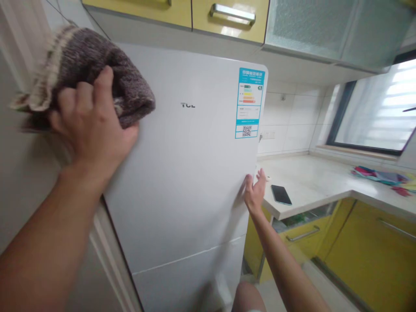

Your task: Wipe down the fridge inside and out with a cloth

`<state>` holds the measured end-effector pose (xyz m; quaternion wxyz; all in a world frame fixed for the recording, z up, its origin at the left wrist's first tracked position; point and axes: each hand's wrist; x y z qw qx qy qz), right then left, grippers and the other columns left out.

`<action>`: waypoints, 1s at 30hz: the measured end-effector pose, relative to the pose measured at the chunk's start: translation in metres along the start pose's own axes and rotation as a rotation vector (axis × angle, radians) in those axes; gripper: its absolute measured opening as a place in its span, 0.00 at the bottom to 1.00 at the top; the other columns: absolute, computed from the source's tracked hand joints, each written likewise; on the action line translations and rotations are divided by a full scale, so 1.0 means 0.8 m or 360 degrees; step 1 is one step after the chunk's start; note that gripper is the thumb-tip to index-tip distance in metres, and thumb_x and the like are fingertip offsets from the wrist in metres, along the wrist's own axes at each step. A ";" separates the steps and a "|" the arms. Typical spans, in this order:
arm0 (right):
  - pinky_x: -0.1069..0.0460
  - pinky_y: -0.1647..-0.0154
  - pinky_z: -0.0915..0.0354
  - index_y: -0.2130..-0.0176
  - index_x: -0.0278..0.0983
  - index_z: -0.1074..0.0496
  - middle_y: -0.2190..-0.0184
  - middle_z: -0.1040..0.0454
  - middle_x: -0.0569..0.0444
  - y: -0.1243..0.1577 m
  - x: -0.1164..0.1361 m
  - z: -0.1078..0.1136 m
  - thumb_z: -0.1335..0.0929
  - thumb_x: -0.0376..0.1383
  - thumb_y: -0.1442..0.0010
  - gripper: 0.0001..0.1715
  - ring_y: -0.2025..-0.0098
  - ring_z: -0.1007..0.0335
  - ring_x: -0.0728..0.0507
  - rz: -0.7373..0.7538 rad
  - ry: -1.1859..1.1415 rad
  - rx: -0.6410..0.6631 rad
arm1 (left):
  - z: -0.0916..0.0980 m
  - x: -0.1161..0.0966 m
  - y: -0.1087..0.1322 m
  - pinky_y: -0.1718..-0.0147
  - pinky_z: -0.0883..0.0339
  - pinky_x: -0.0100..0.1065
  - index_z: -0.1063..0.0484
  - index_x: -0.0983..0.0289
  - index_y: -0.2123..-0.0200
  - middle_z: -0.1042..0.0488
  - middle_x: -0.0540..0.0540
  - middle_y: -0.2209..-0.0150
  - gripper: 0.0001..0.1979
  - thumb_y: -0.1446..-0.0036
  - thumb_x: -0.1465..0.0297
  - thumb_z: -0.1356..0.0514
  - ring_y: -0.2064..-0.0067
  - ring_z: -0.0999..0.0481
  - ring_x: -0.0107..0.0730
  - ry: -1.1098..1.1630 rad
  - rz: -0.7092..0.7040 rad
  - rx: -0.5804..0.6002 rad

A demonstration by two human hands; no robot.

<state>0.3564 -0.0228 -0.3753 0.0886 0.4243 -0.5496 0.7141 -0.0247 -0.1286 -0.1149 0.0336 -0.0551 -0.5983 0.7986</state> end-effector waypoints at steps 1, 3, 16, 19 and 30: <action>0.37 0.41 0.34 0.38 0.34 0.32 0.43 0.24 0.34 -0.004 -0.006 -0.009 0.45 0.65 0.31 0.45 0.42 0.28 0.29 -0.0090 0.0004 0.0072 | -0.012 -0.011 -0.007 0.40 0.42 0.77 0.46 0.67 0.24 0.30 0.73 0.35 0.40 0.33 0.58 0.39 0.31 0.37 0.73 -0.0105 -0.0066 -0.0007; 0.41 0.53 0.33 0.49 0.37 0.28 0.56 0.21 0.39 -0.002 -0.015 -0.021 0.49 0.68 0.31 0.45 0.54 0.25 0.30 -0.0219 0.0036 0.0145 | -0.037 -0.031 0.004 0.43 0.33 0.64 0.45 0.66 0.24 0.23 0.70 0.44 0.38 0.31 0.59 0.42 0.38 0.28 0.65 -0.0253 -0.0221 0.0059; 0.49 0.66 0.50 0.63 0.43 0.37 0.72 0.29 0.50 0.005 -0.022 -0.021 0.51 0.69 0.32 0.38 0.69 0.35 0.37 -0.0222 0.0150 0.0129 | -0.115 -0.040 0.128 0.27 0.46 0.45 0.28 0.49 0.33 0.30 0.52 0.29 0.29 0.35 0.72 0.36 0.28 0.36 0.39 0.0031 -0.1661 0.0147; 0.49 0.66 0.51 0.63 0.43 0.37 0.72 0.30 0.50 0.007 -0.023 -0.024 0.51 0.68 0.32 0.38 0.69 0.35 0.37 -0.0239 0.0159 0.0120 | -0.086 -0.027 0.021 0.26 0.63 0.70 0.33 0.54 0.29 0.48 0.60 0.21 0.33 0.35 0.65 0.34 0.21 0.52 0.59 0.0036 -0.1014 0.0067; 0.49 0.67 0.52 0.65 0.44 0.40 0.74 0.33 0.54 0.008 -0.032 -0.026 0.49 0.64 0.29 0.32 0.71 0.39 0.39 -0.0175 0.0139 0.0086 | -0.130 -0.198 -0.052 0.27 0.69 0.74 0.40 0.58 0.25 0.53 0.66 0.20 0.47 0.43 0.59 0.28 0.20 0.56 0.69 0.0103 -0.1349 0.0098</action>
Point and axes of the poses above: each hand's wrist, its own y-axis away from the middle knuckle, its own z-axis out of the back of the hand, x = y × z
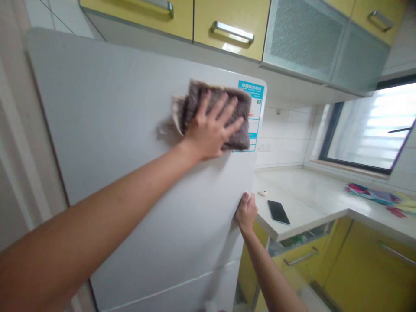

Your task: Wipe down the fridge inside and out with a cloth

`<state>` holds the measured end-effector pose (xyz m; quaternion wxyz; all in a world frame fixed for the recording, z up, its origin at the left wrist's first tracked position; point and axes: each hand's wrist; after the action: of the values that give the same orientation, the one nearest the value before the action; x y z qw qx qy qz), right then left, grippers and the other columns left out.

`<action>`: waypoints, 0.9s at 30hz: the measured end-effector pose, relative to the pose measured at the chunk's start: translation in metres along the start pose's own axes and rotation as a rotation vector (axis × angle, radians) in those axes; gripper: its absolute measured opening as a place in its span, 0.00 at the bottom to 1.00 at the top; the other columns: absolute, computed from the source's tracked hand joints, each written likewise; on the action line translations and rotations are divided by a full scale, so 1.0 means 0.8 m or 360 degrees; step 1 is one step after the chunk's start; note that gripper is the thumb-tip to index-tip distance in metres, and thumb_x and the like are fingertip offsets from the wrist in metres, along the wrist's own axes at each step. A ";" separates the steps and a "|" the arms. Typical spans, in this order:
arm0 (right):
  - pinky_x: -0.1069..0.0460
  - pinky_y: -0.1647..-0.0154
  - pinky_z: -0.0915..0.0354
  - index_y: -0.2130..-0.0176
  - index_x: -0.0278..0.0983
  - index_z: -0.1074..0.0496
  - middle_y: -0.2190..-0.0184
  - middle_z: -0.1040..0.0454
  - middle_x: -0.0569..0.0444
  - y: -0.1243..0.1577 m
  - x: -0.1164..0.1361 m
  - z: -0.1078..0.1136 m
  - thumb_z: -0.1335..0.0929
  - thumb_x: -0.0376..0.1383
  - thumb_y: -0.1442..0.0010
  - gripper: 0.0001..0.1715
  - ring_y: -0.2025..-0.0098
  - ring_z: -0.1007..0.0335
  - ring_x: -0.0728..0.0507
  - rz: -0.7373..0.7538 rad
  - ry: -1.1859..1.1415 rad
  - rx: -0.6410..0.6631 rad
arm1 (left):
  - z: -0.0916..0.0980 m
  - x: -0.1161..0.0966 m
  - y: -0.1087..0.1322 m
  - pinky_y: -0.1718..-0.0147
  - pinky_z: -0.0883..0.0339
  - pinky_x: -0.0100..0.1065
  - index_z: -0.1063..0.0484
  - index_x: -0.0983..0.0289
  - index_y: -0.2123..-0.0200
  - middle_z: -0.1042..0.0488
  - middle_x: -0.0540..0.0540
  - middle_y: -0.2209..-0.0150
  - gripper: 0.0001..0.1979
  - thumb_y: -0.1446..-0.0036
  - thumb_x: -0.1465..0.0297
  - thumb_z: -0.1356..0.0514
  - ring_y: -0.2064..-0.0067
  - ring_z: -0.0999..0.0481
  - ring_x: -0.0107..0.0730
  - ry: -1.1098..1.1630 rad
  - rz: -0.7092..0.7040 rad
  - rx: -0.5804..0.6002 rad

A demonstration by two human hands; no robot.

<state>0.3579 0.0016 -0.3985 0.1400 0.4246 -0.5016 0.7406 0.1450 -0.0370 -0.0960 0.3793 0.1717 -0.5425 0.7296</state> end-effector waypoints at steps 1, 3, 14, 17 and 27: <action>0.49 0.67 0.52 0.65 0.44 0.41 0.74 0.34 0.54 0.000 -0.001 0.000 0.49 0.63 0.29 0.31 0.72 0.39 0.39 0.0014 -0.0012 0.0003 | -0.018 -0.032 0.012 0.26 0.65 0.73 0.39 0.60 0.25 0.49 0.67 0.21 0.47 0.45 0.58 0.27 0.21 0.53 0.69 0.0027 -0.0237 0.0074; 0.48 0.67 0.51 0.65 0.44 0.42 0.75 0.36 0.55 0.000 -0.003 0.001 0.50 0.62 0.28 0.30 0.72 0.40 0.40 0.0040 -0.0033 0.0010 | -0.049 -0.091 0.057 0.25 0.54 0.66 0.35 0.61 0.28 0.43 0.66 0.22 0.44 0.44 0.56 0.29 0.22 0.46 0.64 0.0081 -0.0576 0.0119; 0.46 0.64 0.45 0.62 0.44 0.44 0.70 0.35 0.54 -0.003 -0.005 0.007 0.53 0.61 0.26 0.29 0.68 0.37 0.38 0.0135 -0.0075 0.0122 | -0.057 -0.128 0.406 0.20 0.66 0.44 0.28 0.44 0.32 0.35 0.41 0.27 0.32 0.40 0.64 0.36 0.19 0.59 0.32 0.0141 -0.0379 0.0084; 0.45 0.63 0.43 0.61 0.44 0.43 0.69 0.34 0.55 -0.003 -0.009 0.010 0.52 0.62 0.26 0.30 0.68 0.36 0.38 0.0146 -0.0127 0.0192 | -0.024 -0.061 0.396 0.21 0.71 0.51 0.44 0.40 0.24 0.45 0.40 0.24 0.42 0.40 0.62 0.40 0.19 0.55 0.37 0.0185 0.0086 0.0093; 0.43 0.54 0.31 0.56 0.42 0.36 0.62 0.25 0.49 -0.006 -0.013 0.017 0.48 0.61 0.25 0.31 0.59 0.27 0.38 0.0134 -0.0290 0.0303 | 0.033 0.044 0.010 0.25 0.75 0.70 0.46 0.52 0.23 0.61 0.50 0.18 0.40 0.35 0.57 0.38 0.19 0.62 0.56 0.0157 0.0916 -0.0244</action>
<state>0.3737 -0.0060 -0.4015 0.0217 0.4800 -0.4573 0.7483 0.1115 -0.0493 -0.0687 0.1946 -0.0540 -0.6032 0.7716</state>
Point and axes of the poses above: each hand's wrist, its own y-axis away from the middle knuckle, its own z-axis out of the back of the hand, x = y × z
